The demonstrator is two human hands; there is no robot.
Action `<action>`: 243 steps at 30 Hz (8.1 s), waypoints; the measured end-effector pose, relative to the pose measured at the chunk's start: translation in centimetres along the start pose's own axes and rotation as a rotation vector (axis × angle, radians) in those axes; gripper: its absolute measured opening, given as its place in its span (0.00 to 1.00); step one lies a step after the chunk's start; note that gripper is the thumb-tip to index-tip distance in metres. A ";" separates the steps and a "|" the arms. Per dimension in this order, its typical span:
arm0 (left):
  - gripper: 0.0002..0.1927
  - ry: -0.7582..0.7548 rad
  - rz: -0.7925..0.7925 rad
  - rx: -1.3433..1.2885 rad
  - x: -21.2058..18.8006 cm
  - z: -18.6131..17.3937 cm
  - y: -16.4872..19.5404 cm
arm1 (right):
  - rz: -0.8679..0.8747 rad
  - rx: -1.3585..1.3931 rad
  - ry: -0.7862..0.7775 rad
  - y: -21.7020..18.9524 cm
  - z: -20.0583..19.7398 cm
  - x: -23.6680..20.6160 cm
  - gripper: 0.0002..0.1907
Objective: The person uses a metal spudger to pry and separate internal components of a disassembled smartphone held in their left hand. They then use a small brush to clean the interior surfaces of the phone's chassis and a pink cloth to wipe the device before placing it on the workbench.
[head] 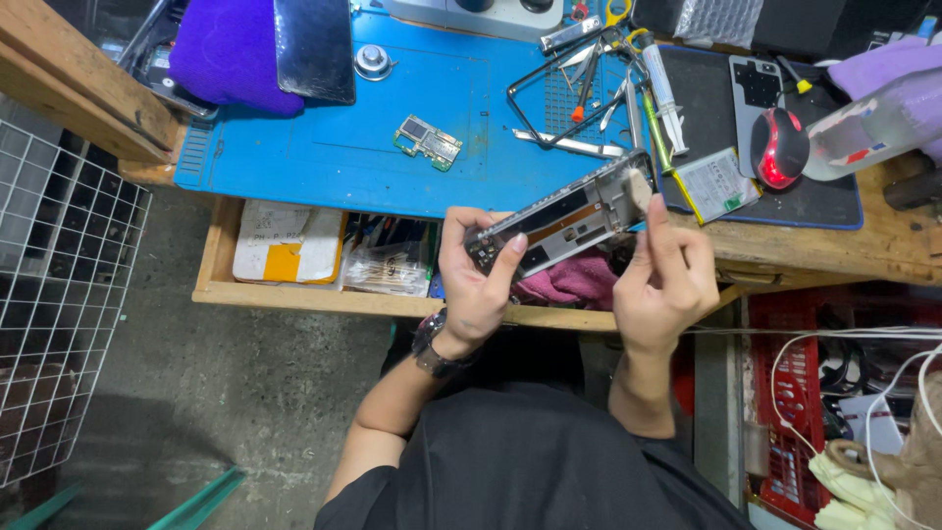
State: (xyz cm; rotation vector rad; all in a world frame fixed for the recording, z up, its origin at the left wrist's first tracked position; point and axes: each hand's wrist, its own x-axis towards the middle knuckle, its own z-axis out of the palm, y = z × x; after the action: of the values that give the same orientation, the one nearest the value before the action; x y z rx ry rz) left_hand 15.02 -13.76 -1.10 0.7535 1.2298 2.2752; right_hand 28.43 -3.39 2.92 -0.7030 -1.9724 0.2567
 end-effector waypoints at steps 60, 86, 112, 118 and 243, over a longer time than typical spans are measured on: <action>0.49 -0.079 0.246 0.413 -3.2 -1.4 -3.3 | -0.147 -0.179 -0.619 3.1 0.6 5.9 0.28; 0.49 -0.091 0.271 0.478 -3.0 -1.8 -3.4 | -0.117 1.616 -0.723 -3.1 -9.1 8.4 0.06; 0.48 -0.095 0.269 0.513 -2.9 -2.2 -3.3 | 0.125 1.149 -0.223 -10.1 -12.0 5.8 0.21; 0.48 -0.080 0.274 0.519 -2.8 -2.1 -3.3 | -0.239 1.308 -0.505 -8.0 -11.2 7.1 0.21; 0.46 -0.022 0.242 0.447 -2.4 -1.2 -3.8 | -0.287 -0.291 -0.597 3.1 4.0 7.0 0.24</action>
State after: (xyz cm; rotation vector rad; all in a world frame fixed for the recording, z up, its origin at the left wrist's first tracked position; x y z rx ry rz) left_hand 16.55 -14.03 -5.54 1.1356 1.7483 2.1852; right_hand 23.65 3.57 4.72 -0.5493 -2.6881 -0.0034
